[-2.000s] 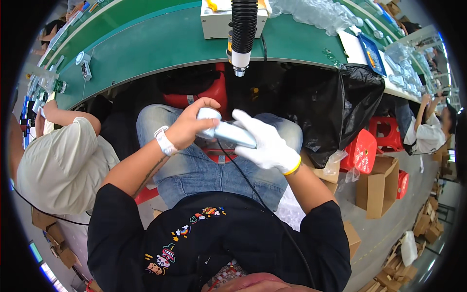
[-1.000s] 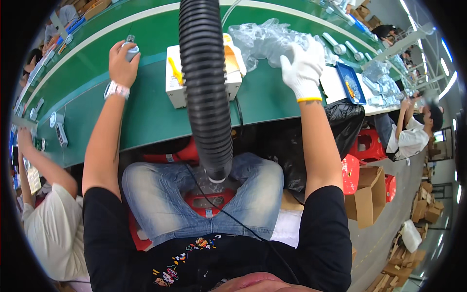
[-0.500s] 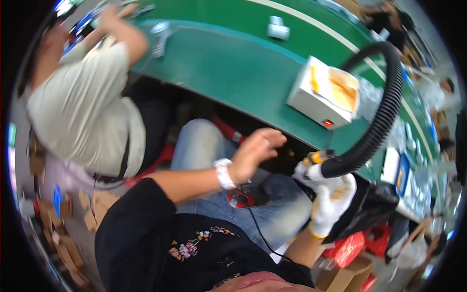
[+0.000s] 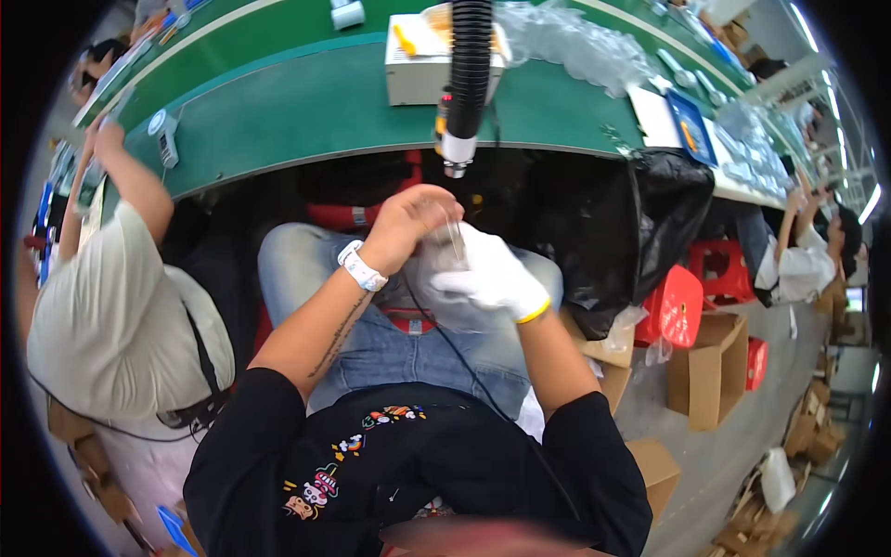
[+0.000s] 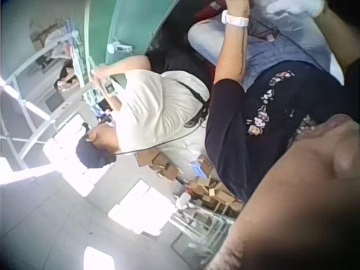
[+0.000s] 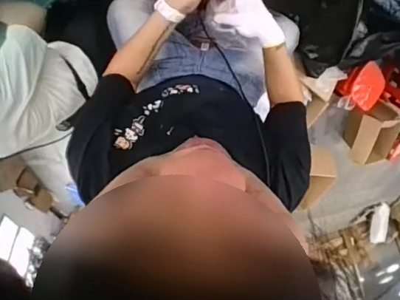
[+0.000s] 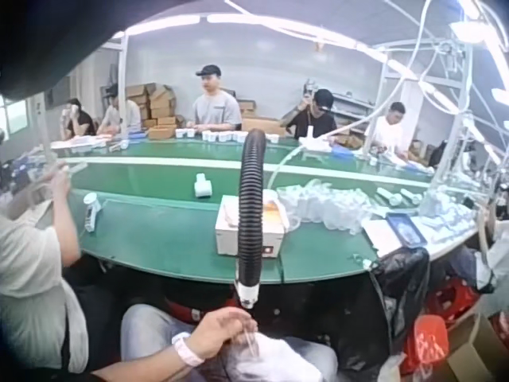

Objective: Assembling handheld electronic devices on a production line.

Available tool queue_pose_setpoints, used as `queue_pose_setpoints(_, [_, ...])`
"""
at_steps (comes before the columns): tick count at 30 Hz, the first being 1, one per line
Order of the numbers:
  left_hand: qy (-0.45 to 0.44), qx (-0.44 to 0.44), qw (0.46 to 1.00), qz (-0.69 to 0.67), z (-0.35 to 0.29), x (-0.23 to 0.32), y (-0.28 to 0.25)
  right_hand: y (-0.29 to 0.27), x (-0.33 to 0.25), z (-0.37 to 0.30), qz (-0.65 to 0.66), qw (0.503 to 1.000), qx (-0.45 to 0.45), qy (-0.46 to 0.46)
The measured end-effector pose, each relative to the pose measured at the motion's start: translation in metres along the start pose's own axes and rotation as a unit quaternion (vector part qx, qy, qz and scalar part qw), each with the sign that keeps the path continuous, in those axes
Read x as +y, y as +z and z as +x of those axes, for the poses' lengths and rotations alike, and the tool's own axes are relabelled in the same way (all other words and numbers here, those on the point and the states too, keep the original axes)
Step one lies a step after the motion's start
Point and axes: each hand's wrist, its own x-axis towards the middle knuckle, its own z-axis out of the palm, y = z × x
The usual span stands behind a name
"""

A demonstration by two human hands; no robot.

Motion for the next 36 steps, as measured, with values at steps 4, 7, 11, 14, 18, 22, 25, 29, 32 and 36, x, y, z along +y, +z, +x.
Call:
queue_pose_setpoints(4, [-0.103, 0.062, 0.966, -0.229, 0.015, -0.004, 0.029, -0.134, 0.042, -0.048, 0.105, 0.99, -0.006, 0.092])
queue_pose_setpoints(7, [-0.092, 0.06, 0.955, -0.275, 0.008, -0.002, 0.039, -0.213, 0.111, -0.065, 0.295, 0.908, 0.294, 0.051])
queue_pose_setpoints(11, [0.013, -0.023, 0.971, -0.239, 0.008, 0.015, 0.016, -0.201, 0.112, -0.062, -0.46, 0.76, 0.448, 0.102])
queue_pose_setpoints(14, [0.059, -0.151, 0.967, -0.196, 0.008, 0.015, -0.006, -0.072, 0.082, -0.075, 0.107, 0.928, 0.351, 0.07])
queue_pose_setpoints(18, [0.044, -0.218, 0.969, 0.109, 0.001, 0.015, 0.009, 0.049, 0.047, -0.031, 0.676, 0.72, -0.104, 0.12])
queue_pose_setpoints(22, [0.36, 0.073, 0.779, 0.509, 0.012, 0.083, -0.053, 0.055, 0.053, 0.024, 0.665, 0.721, -0.154, 0.121])
queue_pose_setpoints(25, [0.409, 0.482, 0.518, 0.576, 0.052, 0.16, -0.168, 0.059, 0.045, 0.038, 0.575, 0.81, -0.036, 0.107])
queue_pose_setpoints(29, [0.014, 0.752, 0.242, 0.613, 0.049, 0.245, -0.329, 0.068, 0.031, 0.03, 0.565, 0.815, 0.041, 0.119])
queue_pose_setpoints(32, [-0.259, 0.552, 0.455, 0.649, 0.081, 0.214, -0.338, 0.029, 0.036, 0.008, 0.496, 0.841, 0.044, 0.21])
queue_pose_setpoints(36, [-0.176, 0.539, 0.432, 0.701, -0.072, 0.315, -0.52, 0.051, 0.018, 0.047, 0.69, 0.708, -0.106, 0.108])
